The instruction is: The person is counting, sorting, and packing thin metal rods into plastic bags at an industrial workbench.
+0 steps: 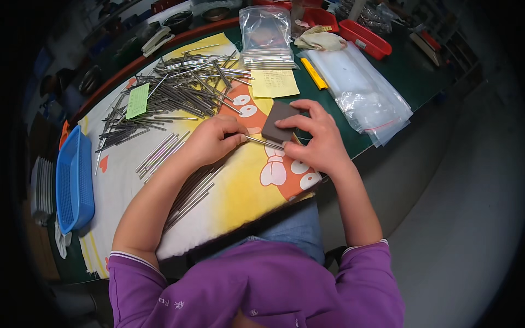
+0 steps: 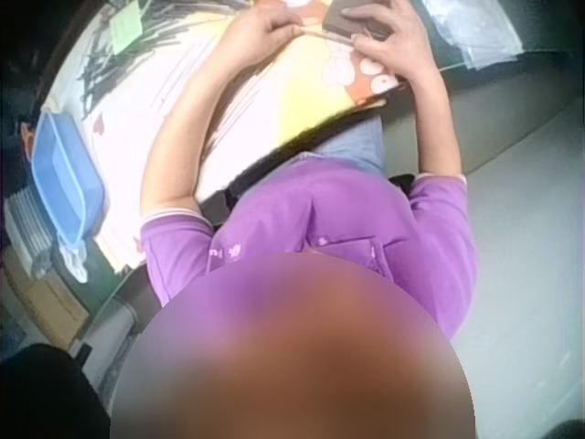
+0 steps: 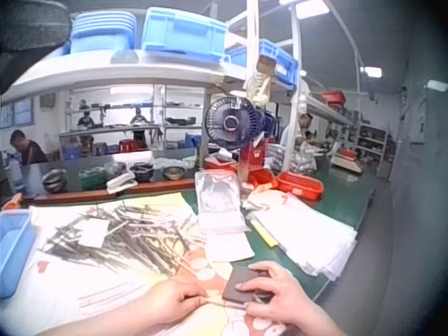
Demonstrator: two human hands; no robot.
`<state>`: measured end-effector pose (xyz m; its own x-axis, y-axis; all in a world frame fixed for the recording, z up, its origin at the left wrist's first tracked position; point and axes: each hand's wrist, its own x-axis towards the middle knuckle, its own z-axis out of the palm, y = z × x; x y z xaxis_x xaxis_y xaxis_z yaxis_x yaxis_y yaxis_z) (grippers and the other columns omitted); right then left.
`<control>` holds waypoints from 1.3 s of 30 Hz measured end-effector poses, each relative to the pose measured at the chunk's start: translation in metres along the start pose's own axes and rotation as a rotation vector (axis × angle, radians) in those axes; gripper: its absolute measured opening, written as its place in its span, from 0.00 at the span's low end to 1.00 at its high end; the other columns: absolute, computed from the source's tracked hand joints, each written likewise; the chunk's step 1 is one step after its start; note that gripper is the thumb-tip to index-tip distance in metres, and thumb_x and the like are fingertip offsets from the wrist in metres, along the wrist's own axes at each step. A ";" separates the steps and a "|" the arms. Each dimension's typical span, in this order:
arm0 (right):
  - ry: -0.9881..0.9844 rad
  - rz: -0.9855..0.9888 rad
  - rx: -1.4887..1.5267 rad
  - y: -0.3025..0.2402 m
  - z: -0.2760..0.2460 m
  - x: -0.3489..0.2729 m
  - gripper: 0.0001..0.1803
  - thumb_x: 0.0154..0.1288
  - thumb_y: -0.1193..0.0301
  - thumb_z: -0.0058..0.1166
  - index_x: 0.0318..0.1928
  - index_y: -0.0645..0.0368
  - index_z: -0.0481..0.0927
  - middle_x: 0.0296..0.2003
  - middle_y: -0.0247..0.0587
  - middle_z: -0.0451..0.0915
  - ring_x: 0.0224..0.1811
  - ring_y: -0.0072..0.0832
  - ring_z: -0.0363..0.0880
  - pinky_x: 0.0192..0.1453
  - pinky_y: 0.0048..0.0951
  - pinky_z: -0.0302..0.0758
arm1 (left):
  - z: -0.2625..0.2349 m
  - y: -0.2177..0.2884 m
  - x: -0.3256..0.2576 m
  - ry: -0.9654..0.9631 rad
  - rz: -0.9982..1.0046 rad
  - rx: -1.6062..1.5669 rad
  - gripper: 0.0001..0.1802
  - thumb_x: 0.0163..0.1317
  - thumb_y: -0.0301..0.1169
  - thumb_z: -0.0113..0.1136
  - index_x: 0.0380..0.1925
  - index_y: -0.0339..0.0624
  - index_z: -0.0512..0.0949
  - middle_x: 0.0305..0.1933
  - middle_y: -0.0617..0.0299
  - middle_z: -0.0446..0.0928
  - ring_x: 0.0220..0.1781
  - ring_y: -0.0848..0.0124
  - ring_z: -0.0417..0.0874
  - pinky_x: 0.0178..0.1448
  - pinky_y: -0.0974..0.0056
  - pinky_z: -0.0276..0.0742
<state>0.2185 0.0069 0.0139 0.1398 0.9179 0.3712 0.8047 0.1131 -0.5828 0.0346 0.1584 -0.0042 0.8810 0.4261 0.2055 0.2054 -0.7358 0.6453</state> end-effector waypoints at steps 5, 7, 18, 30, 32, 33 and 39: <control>-0.134 -0.041 0.107 -0.004 -0.001 -0.006 0.21 0.34 0.75 0.58 0.37 0.53 0.81 0.51 0.42 0.69 0.55 0.33 0.69 0.60 0.33 0.65 | 0.003 0.001 0.000 0.018 0.024 0.059 0.06 0.54 0.30 0.58 0.31 0.41 0.79 0.30 0.57 0.77 0.37 0.61 0.77 0.42 0.63 0.73; -0.083 0.052 0.139 -0.003 -0.001 -0.003 0.21 0.34 0.75 0.57 0.37 0.53 0.81 0.50 0.41 0.70 0.55 0.32 0.69 0.59 0.33 0.65 | 0.002 0.000 0.000 0.017 0.019 0.054 0.07 0.54 0.32 0.57 0.32 0.43 0.79 0.31 0.58 0.77 0.37 0.61 0.77 0.42 0.62 0.73; -0.028 0.051 0.137 -0.004 -0.007 -0.004 0.21 0.33 0.76 0.57 0.36 0.54 0.81 0.50 0.42 0.70 0.55 0.33 0.69 0.59 0.31 0.64 | 0.003 -0.001 0.001 0.003 0.035 0.054 0.06 0.54 0.30 0.58 0.31 0.41 0.78 0.31 0.57 0.77 0.38 0.60 0.76 0.43 0.62 0.72; 0.103 0.090 -0.005 0.000 -0.004 0.002 0.20 0.34 0.77 0.57 0.36 0.54 0.82 0.49 0.42 0.69 0.54 0.33 0.69 0.58 0.31 0.64 | 0.000 0.001 0.000 0.010 0.015 0.042 0.06 0.54 0.29 0.59 0.30 0.40 0.79 0.30 0.57 0.77 0.37 0.61 0.77 0.43 0.63 0.72; 0.029 0.056 0.108 -0.001 -0.001 -0.001 0.19 0.34 0.76 0.57 0.36 0.54 0.82 0.49 0.42 0.69 0.54 0.33 0.69 0.58 0.31 0.65 | 0.001 0.001 0.000 0.000 0.030 0.023 0.06 0.53 0.29 0.60 0.30 0.40 0.79 0.30 0.57 0.77 0.37 0.61 0.76 0.42 0.63 0.72; -0.048 0.026 0.224 -0.002 0.001 -0.005 0.19 0.35 0.76 0.57 0.36 0.54 0.82 0.49 0.42 0.69 0.54 0.33 0.69 0.57 0.31 0.65 | 0.001 0.000 0.000 0.000 0.028 0.022 0.06 0.53 0.29 0.60 0.30 0.40 0.79 0.30 0.57 0.77 0.37 0.61 0.76 0.42 0.63 0.72; 0.091 0.087 0.141 -0.002 0.001 -0.001 0.19 0.33 0.76 0.57 0.35 0.53 0.82 0.49 0.41 0.69 0.54 0.33 0.69 0.58 0.32 0.65 | 0.002 -0.004 -0.002 0.015 0.045 0.024 0.06 0.52 0.29 0.61 0.30 0.40 0.79 0.30 0.57 0.77 0.37 0.61 0.76 0.43 0.62 0.72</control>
<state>0.2163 0.0063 0.0144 0.2624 0.8892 0.3749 0.6996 0.0923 -0.7086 0.0326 0.1594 -0.0083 0.8833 0.3998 0.2450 0.1758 -0.7668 0.6174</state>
